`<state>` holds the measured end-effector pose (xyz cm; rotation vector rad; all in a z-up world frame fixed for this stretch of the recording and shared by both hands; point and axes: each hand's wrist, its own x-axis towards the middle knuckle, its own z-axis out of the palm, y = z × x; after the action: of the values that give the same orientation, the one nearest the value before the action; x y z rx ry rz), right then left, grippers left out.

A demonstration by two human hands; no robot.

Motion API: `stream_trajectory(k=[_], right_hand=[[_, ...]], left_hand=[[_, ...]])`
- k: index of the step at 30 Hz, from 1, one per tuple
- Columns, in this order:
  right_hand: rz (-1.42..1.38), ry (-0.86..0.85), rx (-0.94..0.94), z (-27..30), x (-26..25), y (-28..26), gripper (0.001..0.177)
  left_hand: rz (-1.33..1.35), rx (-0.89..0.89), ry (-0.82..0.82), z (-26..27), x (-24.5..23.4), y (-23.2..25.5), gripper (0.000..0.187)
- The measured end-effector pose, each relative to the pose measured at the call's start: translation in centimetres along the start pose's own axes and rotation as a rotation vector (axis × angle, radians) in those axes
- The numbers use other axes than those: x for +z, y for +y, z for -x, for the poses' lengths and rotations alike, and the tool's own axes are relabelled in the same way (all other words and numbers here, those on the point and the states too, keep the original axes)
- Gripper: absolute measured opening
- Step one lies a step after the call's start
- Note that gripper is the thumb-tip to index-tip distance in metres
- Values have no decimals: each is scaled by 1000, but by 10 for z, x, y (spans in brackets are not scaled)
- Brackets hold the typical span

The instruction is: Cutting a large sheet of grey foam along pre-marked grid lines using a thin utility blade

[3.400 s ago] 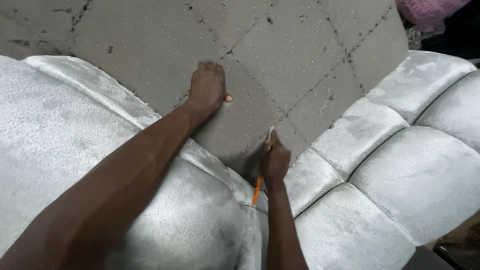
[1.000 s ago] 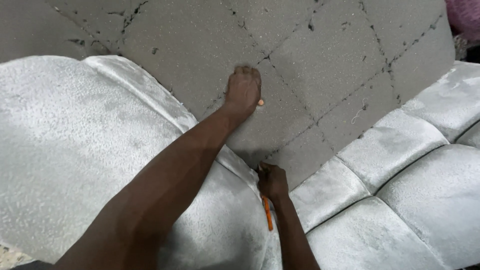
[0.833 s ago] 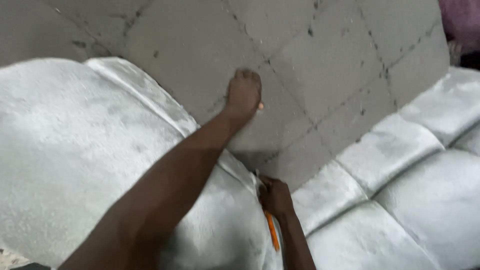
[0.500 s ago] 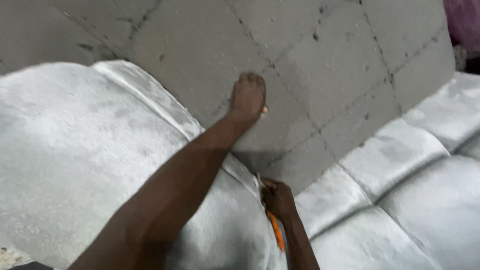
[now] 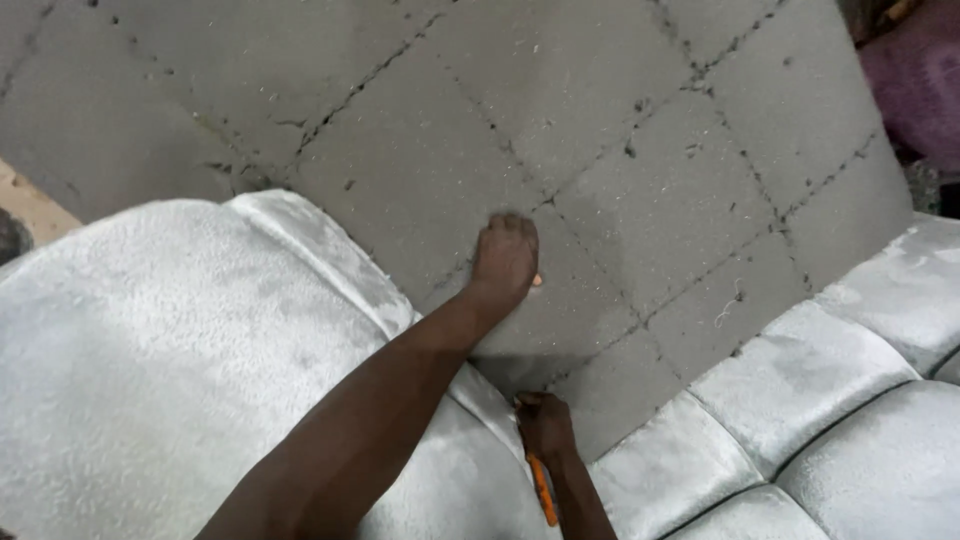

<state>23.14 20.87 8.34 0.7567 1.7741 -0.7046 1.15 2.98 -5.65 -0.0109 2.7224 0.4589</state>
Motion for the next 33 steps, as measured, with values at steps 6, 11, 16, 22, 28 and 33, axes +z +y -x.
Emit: stream_trajectory(k=[6,11,16,22,28,33], right_hand=[[466,48,-678,-28,-8,88,35],[447,76,-391,-76,32,57,10],[641,209,-809,-77,27,86,48],[629,-54,-179,30,-19,-12,34],[580,-174,-80,-11,-14,6,49],[930,-24,-652,-60,16,80,25]], left_hand=[[90,58,21,15,-34,-3,33],[-94,41,18,11,-12,-7,34],[-53,116,121,11,-13,-4,50],[64,47,-23,12,-38,-3,43],[130,65,13,17,-53,-2,26],[36,87,163,10,-38,-1,22]])
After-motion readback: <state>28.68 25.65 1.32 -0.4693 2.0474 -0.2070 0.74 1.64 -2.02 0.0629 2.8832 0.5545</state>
